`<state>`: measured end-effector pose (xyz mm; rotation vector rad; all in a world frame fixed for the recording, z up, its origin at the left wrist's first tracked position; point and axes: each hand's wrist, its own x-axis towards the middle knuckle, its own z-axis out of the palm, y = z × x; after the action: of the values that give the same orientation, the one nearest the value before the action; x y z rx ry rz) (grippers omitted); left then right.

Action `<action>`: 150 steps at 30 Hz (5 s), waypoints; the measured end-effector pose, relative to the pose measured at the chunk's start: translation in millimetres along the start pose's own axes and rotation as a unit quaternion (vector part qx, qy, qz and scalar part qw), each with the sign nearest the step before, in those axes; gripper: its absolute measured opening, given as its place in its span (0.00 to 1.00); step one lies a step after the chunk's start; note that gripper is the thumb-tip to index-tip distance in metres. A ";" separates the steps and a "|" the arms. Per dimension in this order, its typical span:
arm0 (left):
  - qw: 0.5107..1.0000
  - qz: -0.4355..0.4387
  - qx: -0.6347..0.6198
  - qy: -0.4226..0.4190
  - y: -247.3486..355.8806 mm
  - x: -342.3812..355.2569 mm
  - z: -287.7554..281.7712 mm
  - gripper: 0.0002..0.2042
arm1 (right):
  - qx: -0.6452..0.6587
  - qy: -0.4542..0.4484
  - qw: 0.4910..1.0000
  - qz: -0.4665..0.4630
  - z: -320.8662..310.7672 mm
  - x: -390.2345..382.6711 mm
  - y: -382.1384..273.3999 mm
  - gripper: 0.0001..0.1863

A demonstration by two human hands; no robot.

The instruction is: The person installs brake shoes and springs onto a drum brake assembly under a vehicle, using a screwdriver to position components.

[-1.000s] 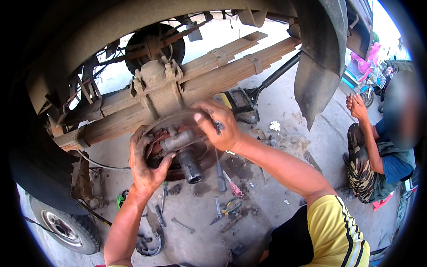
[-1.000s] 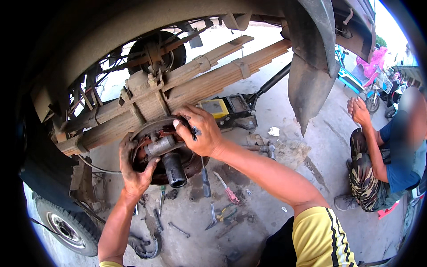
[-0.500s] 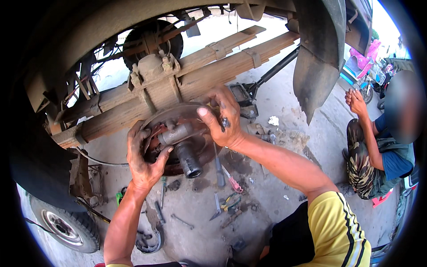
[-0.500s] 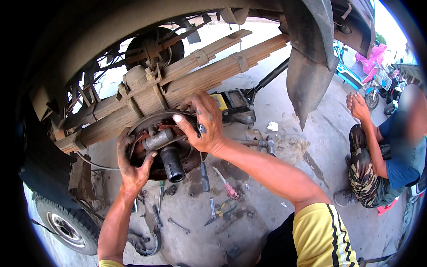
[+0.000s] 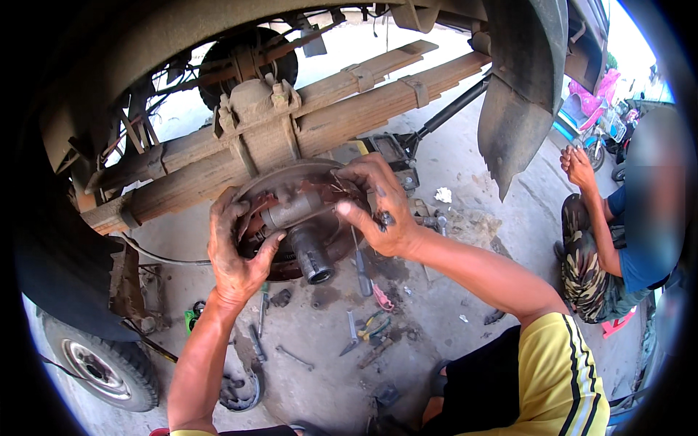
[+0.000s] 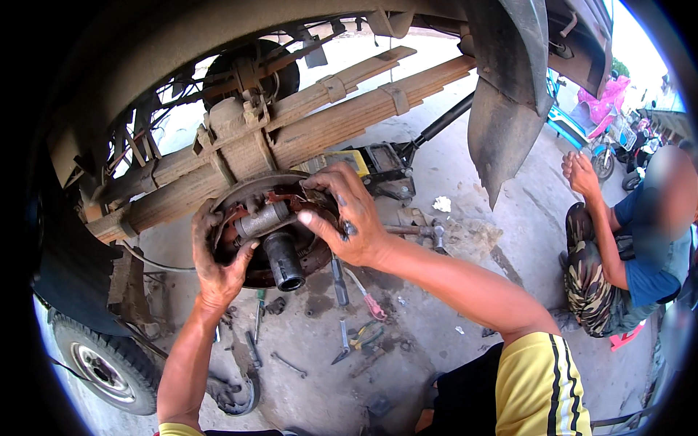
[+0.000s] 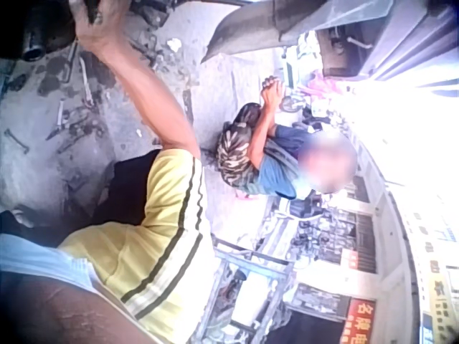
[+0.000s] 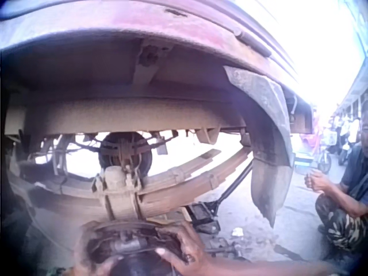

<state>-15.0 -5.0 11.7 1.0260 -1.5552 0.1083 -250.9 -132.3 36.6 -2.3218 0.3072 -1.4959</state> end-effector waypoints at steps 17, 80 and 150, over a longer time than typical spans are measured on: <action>0.986 0.060 0.153 0.021 -5.2 -1.8 -16.1 0.36 | 0.054 -0.539 0.821 -0.180 120.3 -178.9 -80.9 0.09; 0.994 0.103 0.028 0.033 -16.0 7.2 -2.9 0.39 | 0.471 -0.096 0.658 0.580 288.8 -249.6 -2.4 0.25; 0.996 -0.020 0.086 -0.014 -8.8 -8.9 -11.5 0.35 | 0.715 0.132 0.519 0.450 36.7 -41.0 -73.4 0.10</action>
<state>-1.4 1.2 3.4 1.1975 -1.5695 0.2043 -235.5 -43.6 19.1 -0.3698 0.1477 -0.7839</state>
